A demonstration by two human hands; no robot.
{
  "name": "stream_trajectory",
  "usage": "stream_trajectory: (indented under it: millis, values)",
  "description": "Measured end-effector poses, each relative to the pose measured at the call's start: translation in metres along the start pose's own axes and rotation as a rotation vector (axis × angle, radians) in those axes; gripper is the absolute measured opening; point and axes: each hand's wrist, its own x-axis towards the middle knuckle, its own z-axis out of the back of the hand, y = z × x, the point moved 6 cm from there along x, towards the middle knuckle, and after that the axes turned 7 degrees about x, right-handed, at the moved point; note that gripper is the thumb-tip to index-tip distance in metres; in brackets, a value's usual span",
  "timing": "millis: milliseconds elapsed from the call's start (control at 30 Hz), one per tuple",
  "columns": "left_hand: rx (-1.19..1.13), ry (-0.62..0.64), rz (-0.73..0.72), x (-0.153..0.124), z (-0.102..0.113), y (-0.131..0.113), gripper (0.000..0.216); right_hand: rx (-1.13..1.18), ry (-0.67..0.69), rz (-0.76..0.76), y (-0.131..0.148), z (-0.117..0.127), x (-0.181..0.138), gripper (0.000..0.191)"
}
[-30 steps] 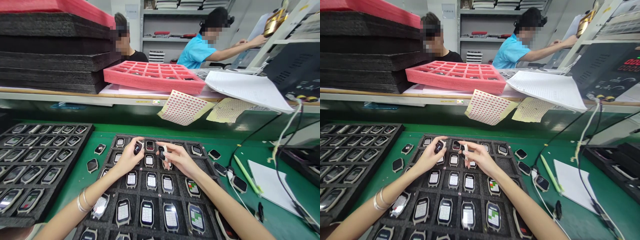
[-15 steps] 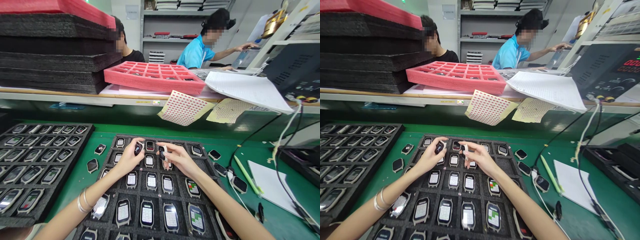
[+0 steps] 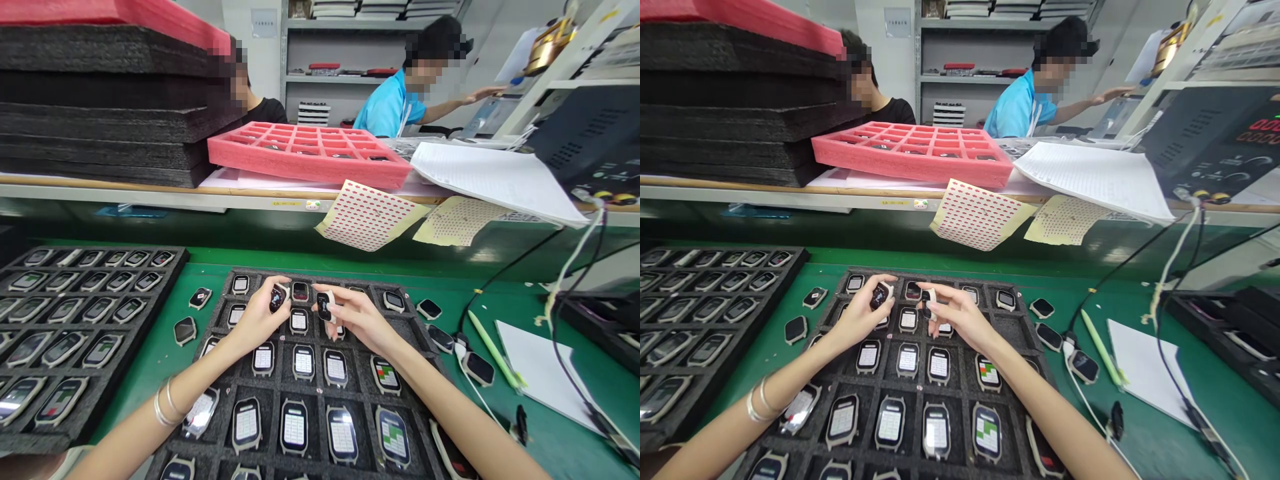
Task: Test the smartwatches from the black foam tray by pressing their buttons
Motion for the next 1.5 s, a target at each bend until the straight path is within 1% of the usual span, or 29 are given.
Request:
stream_trajectory:
  millis: [100,200,333,467,633,900,1100,1200,1333,1367,1433,1500]
  values:
    - [-0.086,0.023,0.072,0.001,-0.005,0.009,0.044,0.063,0.021,-0.030,-0.002,-0.002,0.000,0.051]
    - [-0.233,0.080,0.159,0.002,-0.013,0.016,0.052,0.094,0.048,-0.057,-0.005,-0.004,0.001,0.044]
    - [-0.438,0.126,0.239,0.002,-0.020,0.017,0.045,0.064,0.039,-0.042,-0.007,-0.004,0.002,0.037]
    - [-0.563,0.152,0.268,0.002,-0.023,0.016,0.041,-0.012,-0.018,-0.013,-0.009,0.000,0.002,0.045]
    - [-0.609,0.163,0.245,0.001,-0.025,0.016,0.035,-0.034,-0.057,0.007,-0.008,0.002,0.001,0.052]
    - [-0.598,0.172,0.201,0.000,-0.024,0.014,0.034,-0.062,-0.052,0.037,-0.007,0.002,0.001,0.049]
    - [-0.583,0.187,0.180,-0.001,-0.024,0.012,0.036,-0.141,-0.045,0.051,-0.009,0.004,0.002,0.047]
    - [-0.575,0.185,0.175,-0.001,-0.023,0.011,0.038,-0.200,-0.040,0.060,-0.008,0.003,0.001,0.049]
    - [-0.574,0.172,0.158,0.001,-0.021,0.010,0.046,-0.281,0.045,0.046,-0.009,-0.004,-0.002,0.070]
    - [-0.574,0.169,0.152,0.001,-0.020,0.011,0.047,-0.317,0.073,0.049,-0.008,-0.005,-0.002,0.072]
    - [-0.577,0.165,0.141,0.002,-0.020,0.011,0.047,-0.513,0.098,0.090,-0.004,-0.002,0.001,0.064]
    - [-0.577,0.164,0.132,0.003,-0.021,0.012,0.046,-0.784,0.068,0.153,0.002,0.006,0.009,0.052]
